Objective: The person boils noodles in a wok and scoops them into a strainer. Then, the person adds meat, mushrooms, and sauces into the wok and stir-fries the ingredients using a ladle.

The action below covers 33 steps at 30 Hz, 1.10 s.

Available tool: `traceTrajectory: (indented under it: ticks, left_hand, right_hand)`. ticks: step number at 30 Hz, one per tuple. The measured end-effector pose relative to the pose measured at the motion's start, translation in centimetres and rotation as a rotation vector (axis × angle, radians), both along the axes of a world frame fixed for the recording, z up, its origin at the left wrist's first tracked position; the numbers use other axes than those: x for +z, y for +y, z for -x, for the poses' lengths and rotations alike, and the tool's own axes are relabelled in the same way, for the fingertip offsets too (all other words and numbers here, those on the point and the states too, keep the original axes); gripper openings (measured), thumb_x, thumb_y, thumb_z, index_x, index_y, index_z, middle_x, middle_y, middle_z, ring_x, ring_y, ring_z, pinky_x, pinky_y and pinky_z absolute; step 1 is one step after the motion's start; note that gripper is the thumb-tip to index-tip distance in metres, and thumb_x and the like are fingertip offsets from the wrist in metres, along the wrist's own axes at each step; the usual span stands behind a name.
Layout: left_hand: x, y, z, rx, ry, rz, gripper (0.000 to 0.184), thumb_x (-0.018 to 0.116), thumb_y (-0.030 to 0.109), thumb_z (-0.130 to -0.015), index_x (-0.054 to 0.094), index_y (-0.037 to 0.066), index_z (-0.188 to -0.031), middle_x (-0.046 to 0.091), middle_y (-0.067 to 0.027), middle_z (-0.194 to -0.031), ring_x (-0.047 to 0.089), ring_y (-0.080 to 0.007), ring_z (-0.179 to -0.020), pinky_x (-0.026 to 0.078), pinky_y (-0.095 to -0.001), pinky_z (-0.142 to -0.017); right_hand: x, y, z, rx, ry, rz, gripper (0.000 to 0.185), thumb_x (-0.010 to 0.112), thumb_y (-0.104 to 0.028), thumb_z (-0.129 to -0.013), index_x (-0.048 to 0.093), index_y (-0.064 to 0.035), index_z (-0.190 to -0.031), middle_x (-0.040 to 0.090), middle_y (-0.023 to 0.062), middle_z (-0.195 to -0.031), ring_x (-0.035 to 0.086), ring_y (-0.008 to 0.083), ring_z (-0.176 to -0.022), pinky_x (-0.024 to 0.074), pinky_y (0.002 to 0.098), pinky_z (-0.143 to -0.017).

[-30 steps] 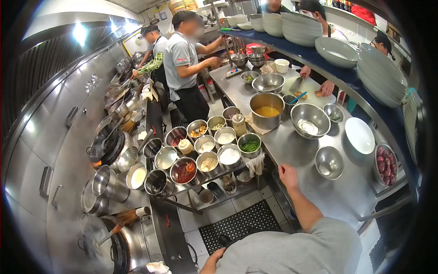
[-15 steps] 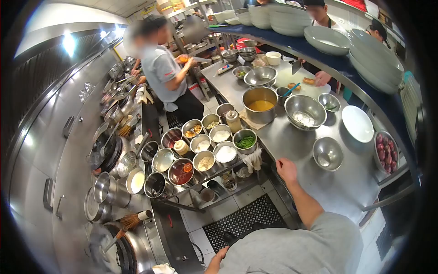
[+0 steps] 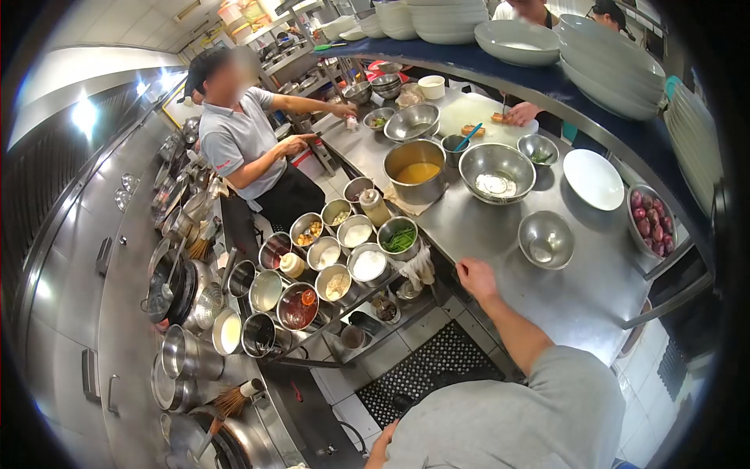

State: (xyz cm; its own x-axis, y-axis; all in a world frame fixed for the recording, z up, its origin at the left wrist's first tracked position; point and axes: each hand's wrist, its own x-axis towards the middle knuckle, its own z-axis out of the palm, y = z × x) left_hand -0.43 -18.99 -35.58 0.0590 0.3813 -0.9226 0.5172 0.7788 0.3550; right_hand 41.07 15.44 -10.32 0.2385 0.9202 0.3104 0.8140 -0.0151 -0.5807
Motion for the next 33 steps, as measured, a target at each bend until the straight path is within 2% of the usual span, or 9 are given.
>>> traceTrajectory:
  ticks: [10,12,17,19,22,24,27,28,33]
  left_hand:
    - [-1.8,-0.5,1.5,0.071,-0.051,0.027,0.055,0.041,0.046,-0.094,0.058,0.001,-0.123,0.061,-0.0185,-0.121,0.056,-0.0276,-0.11,0.043,-0.0376,-0.091]
    - [-1.4,-0.4,1.5,-0.214,-0.031,-0.163,0.056,0.042,0.045,-0.093,0.059,0.0,-0.12,0.061,-0.0184,-0.119,0.056,-0.0258,-0.108,0.044,-0.0364,-0.09]
    - [1.1,0.3,1.5,-0.044,0.099,0.118,0.055,0.043,0.044,-0.09,0.065,-0.003,-0.109,0.065,-0.0188,-0.111,0.061,-0.028,-0.097,0.046,-0.0417,-0.08]
    - [3.5,-0.6,0.5,-0.002,0.108,0.039,0.057,0.044,0.047,-0.09,0.063,-0.001,-0.114,0.06,-0.0207,-0.121,0.057,-0.0288,-0.111,0.044,-0.0402,-0.091]
    - [-0.1,-1.6,1.6,-0.195,0.043,-0.147,0.058,0.04,0.048,-0.093,0.056,0.004,-0.126,0.052,-0.0196,-0.133,0.049,-0.0307,-0.125,0.037,-0.0405,-0.104]
    - [1.3,-1.1,1.8,-0.231,0.057,-0.092,0.058,0.038,0.047,-0.092,0.056,0.003,-0.127,0.052,-0.0211,-0.132,0.05,-0.0348,-0.122,0.039,-0.042,-0.102]
    - [3.5,-0.4,0.9,0.093,0.167,-0.069,0.058,0.043,0.046,-0.089,0.061,-0.002,-0.117,0.057,-0.0233,-0.125,0.054,-0.0349,-0.119,0.04,-0.0422,-0.1]
    - [8.3,0.7,0.5,0.078,0.186,-0.027,0.064,0.046,0.05,-0.086,0.059,-0.002,-0.121,0.05,-0.0242,-0.134,0.05,-0.0342,-0.124,0.038,-0.0418,-0.104]
    - [7.6,-0.1,-0.4,0.04,0.245,-0.051,0.067,0.047,0.05,-0.086,0.057,-0.006,-0.122,0.048,-0.0247,-0.135,0.048,-0.0351,-0.125,0.036,-0.0414,-0.105]
  right_hand:
    - [0.3,-1.1,0.4,-0.006,0.027,-0.004,0.018,0.061,-0.018,-0.083,0.061,-0.0024,-0.074,0.061,0.0175,-0.075,0.059,0.0387,-0.071,0.0465,0.046,-0.064]
    - [-0.2,-1.0,0.3,-0.006,0.035,-0.014,0.018,0.061,-0.018,-0.083,0.061,-0.0025,-0.075,0.061,0.0174,-0.075,0.059,0.0385,-0.072,0.0467,0.0456,-0.064]
    - [-0.7,-1.0,0.6,-0.016,0.055,-0.055,0.016,0.062,-0.018,-0.083,0.062,-0.0027,-0.077,0.062,0.0173,-0.077,0.06,0.0381,-0.073,0.0472,0.0444,-0.065]
    - [-0.9,-1.0,0.5,0.003,0.051,-0.038,0.016,0.062,-0.018,-0.083,0.062,-0.0024,-0.077,0.062,0.0177,-0.078,0.06,0.0384,-0.073,0.0473,0.0441,-0.066]
    - [-0.8,-1.9,1.5,0.034,-0.024,-0.035,0.019,0.059,-0.021,-0.086,0.066,-0.0042,-0.08,0.063,0.0168,-0.075,0.061,0.0366,-0.069,0.0477,0.0433,-0.063]
    - [-3.1,-2.8,0.5,0.02,0.003,-0.032,0.021,0.059,-0.023,-0.087,0.066,-0.0044,-0.081,0.065,0.0159,-0.078,0.062,0.0336,-0.068,0.0478,0.0415,-0.062]
    - [-3.1,-3.6,-0.3,0.074,-0.077,-0.041,0.027,0.055,-0.026,-0.091,0.063,-0.0008,-0.086,0.063,0.0206,-0.081,0.06,0.0379,-0.073,0.0459,0.044,-0.065]
    - [-2.8,-3.7,-0.5,0.072,-0.082,-0.024,0.029,0.055,-0.027,-0.092,0.062,0.0002,-0.086,0.063,0.0211,-0.082,0.06,0.0389,-0.074,0.0453,0.0448,-0.066]
    - [-1.8,-3.5,-0.3,0.074,-0.086,0.043,0.033,0.053,-0.031,-0.094,0.061,0.0005,-0.086,0.063,0.0201,-0.083,0.059,0.0396,-0.075,0.0445,0.0462,-0.066]
